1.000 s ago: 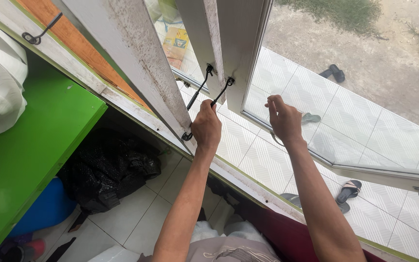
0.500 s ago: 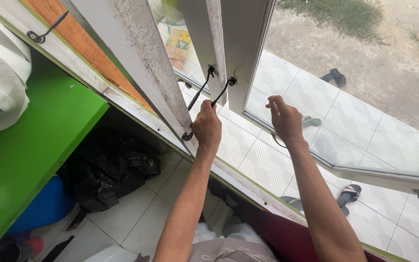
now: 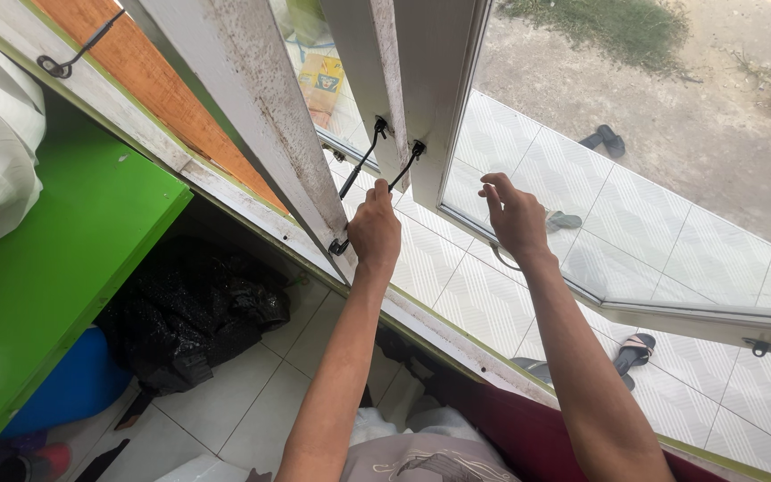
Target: The person opens a white door, then opens a window, closes the window, and finally closes the door. The actions are performed by hand without tools.
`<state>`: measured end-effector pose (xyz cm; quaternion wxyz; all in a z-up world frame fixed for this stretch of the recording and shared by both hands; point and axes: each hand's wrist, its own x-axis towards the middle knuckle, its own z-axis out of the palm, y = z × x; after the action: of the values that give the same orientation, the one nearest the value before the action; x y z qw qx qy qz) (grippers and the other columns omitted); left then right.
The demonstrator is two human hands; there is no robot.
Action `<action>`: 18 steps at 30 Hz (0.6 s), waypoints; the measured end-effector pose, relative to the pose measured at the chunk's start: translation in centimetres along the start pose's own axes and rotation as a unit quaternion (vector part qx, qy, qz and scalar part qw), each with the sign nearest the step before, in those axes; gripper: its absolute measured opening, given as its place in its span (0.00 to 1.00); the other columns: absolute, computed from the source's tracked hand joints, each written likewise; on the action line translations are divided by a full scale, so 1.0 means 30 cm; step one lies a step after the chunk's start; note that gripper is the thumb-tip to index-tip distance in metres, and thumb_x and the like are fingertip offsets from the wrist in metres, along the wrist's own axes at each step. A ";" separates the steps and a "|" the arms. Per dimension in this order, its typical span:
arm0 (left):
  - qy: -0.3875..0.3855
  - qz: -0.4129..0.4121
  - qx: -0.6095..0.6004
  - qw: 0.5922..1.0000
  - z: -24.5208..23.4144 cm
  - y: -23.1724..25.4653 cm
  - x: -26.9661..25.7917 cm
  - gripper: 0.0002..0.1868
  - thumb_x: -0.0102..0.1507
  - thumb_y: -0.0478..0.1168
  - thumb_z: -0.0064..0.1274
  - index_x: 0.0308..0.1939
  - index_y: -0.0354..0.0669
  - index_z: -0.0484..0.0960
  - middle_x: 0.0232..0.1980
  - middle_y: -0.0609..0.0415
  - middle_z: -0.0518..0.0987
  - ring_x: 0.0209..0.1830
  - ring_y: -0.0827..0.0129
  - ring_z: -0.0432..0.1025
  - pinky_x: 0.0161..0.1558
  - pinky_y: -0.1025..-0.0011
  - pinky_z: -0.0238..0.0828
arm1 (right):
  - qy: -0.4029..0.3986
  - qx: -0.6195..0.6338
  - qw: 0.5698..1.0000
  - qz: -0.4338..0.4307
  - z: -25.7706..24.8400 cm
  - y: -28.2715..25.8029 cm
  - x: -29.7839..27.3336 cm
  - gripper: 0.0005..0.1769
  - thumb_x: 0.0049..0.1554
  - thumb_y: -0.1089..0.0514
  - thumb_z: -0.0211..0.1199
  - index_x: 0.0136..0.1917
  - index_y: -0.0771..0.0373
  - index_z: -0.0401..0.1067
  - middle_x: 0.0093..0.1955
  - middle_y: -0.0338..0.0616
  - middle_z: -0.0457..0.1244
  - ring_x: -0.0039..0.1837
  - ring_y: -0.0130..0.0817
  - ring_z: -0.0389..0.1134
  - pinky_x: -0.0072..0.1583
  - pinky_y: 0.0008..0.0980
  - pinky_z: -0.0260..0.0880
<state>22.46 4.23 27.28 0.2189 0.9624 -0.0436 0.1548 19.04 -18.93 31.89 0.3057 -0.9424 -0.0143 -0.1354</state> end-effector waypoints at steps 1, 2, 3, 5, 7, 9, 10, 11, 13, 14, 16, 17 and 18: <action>-0.024 0.004 0.019 1.000 -0.005 -0.003 0.002 0.14 0.69 0.36 0.49 0.58 0.38 0.73 0.45 0.49 0.82 0.41 0.57 0.80 0.33 0.64 0.80 | -0.003 0.012 1.000 0.008 -0.005 -0.010 -0.002 0.10 0.67 0.56 0.56 0.62 0.51 0.69 0.49 0.37 0.74 0.46 0.40 0.76 0.45 0.40 0.72; -0.047 0.008 0.036 0.998 -0.006 -0.004 0.007 0.16 0.67 0.35 0.50 0.59 0.39 0.72 0.47 0.48 0.81 0.43 0.57 0.80 0.35 0.65 0.80 | -0.005 0.022 1.000 0.016 -0.012 -0.017 -0.002 0.11 0.67 0.56 0.56 0.63 0.50 0.69 0.50 0.37 0.74 0.46 0.40 0.76 0.45 0.40 0.72; -0.070 0.013 0.053 0.996 -0.007 -0.007 0.011 0.19 0.65 0.33 0.50 0.61 0.39 0.72 0.49 0.48 0.81 0.45 0.57 0.80 0.36 0.65 0.81 | -0.006 0.033 0.999 0.024 -0.016 -0.026 -0.003 0.12 0.67 0.56 0.57 0.64 0.48 0.70 0.51 0.37 0.74 0.46 0.40 0.76 0.46 0.40 0.72; -0.082 0.033 0.051 0.995 -0.006 -0.020 0.003 0.22 0.66 0.32 0.49 0.65 0.37 0.70 0.51 0.44 0.80 0.54 0.54 0.77 0.41 0.65 0.81 | -0.028 0.046 0.995 0.083 -0.014 -0.047 -0.015 0.14 0.67 0.54 0.57 0.66 0.48 0.69 0.54 0.40 0.73 0.47 0.43 0.76 0.50 0.41 0.72; -0.062 0.060 0.061 0.994 0.003 -0.027 0.004 0.24 0.66 0.32 0.49 0.66 0.35 0.68 0.53 0.41 0.79 0.60 0.50 0.74 0.49 0.62 0.78 | -0.031 0.081 0.991 0.102 -0.019 -0.054 -0.024 0.16 0.66 0.53 0.57 0.67 0.49 0.68 0.58 0.44 0.72 0.53 0.46 0.74 0.54 0.43 0.71; -0.013 0.086 0.086 0.992 0.011 -0.036 0.000 0.25 0.65 0.33 0.49 0.66 0.36 0.68 0.54 0.40 0.79 0.66 0.43 0.70 0.60 0.59 0.73 | -0.021 0.140 0.987 0.079 -0.006 -0.058 -0.037 0.17 0.65 0.53 0.57 0.67 0.52 0.67 0.62 0.49 0.70 0.64 0.47 0.71 0.59 0.44 0.70; -0.028 0.087 0.091 0.992 0.015 -0.037 0.000 0.25 0.66 0.34 0.49 0.67 0.34 0.66 0.55 0.39 0.78 0.68 0.43 0.68 0.64 0.55 0.68 | -0.018 0.146 0.985 0.086 -0.003 -0.055 -0.045 0.18 0.65 0.53 0.57 0.68 0.53 0.67 0.63 0.51 0.69 0.67 0.47 0.68 0.61 0.45 0.69; -0.043 0.088 0.096 0.991 0.017 -0.036 0.000 0.26 0.67 0.34 0.49 0.69 0.31 0.65 0.57 0.38 0.77 0.71 0.42 0.66 0.69 0.52 0.63 | -0.015 0.152 0.984 0.094 -0.001 -0.049 -0.055 0.20 0.64 0.53 0.57 0.69 0.54 0.66 0.64 0.53 0.68 0.69 0.48 0.66 0.63 0.46 0.67; -0.072 0.084 0.114 0.987 0.011 -0.018 0.010 0.30 0.67 0.36 0.49 0.71 0.26 0.60 0.63 0.33 0.73 0.75 0.41 0.60 0.73 0.47 0.54 | 0.008 0.165 0.981 0.105 -0.008 -0.032 -0.079 0.20 0.65 0.53 0.57 0.69 0.56 0.66 0.65 0.55 0.67 0.72 0.47 0.65 0.66 0.46 0.66; -0.088 0.079 0.127 0.985 0.010 -0.004 0.012 0.34 0.66 0.37 0.49 0.72 0.23 0.58 0.66 0.30 0.69 0.76 0.40 0.57 0.73 0.44 0.50 | 0.027 0.171 0.979 0.110 -0.013 -0.019 -0.099 0.19 0.66 0.53 0.57 0.69 0.57 0.66 0.65 0.54 0.68 0.72 0.45 0.66 0.68 0.45 0.66; -0.105 0.085 0.137 0.981 -0.005 0.018 0.006 0.39 0.64 0.37 0.49 0.74 0.21 0.52 0.73 0.26 0.60 0.79 0.39 0.48 0.73 0.40 0.44 | 0.062 0.190 0.973 0.119 -0.032 0.007 -0.146 0.19 0.68 0.52 0.56 0.69 0.59 0.67 0.66 0.54 0.68 0.72 0.43 0.67 0.69 0.44 0.66; -0.108 0.095 0.134 0.981 -0.018 0.022 0.002 0.40 0.63 0.37 0.48 0.75 0.21 0.49 0.76 0.26 0.54 0.80 0.39 0.44 0.73 0.38 0.41 | 0.079 0.202 0.968 0.123 -0.045 0.018 -0.173 0.19 0.68 0.51 0.55 0.69 0.60 0.66 0.67 0.54 0.67 0.73 0.43 0.67 0.70 0.44 0.66; -0.110 0.107 0.130 0.980 -0.026 0.031 0.000 0.42 0.63 0.37 0.48 0.76 0.22 0.47 0.79 0.25 0.48 0.82 0.39 0.39 0.73 0.36 0.38 | 0.097 0.213 0.964 0.128 -0.058 0.030 -0.199 0.19 0.69 0.51 0.54 0.69 0.61 0.66 0.68 0.54 0.67 0.73 0.43 0.66 0.70 0.44 0.66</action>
<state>22.11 3.72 28.34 0.0677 0.9837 -0.1491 0.0748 12.96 -20.35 31.15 0.5142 -0.8316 0.1075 -0.1799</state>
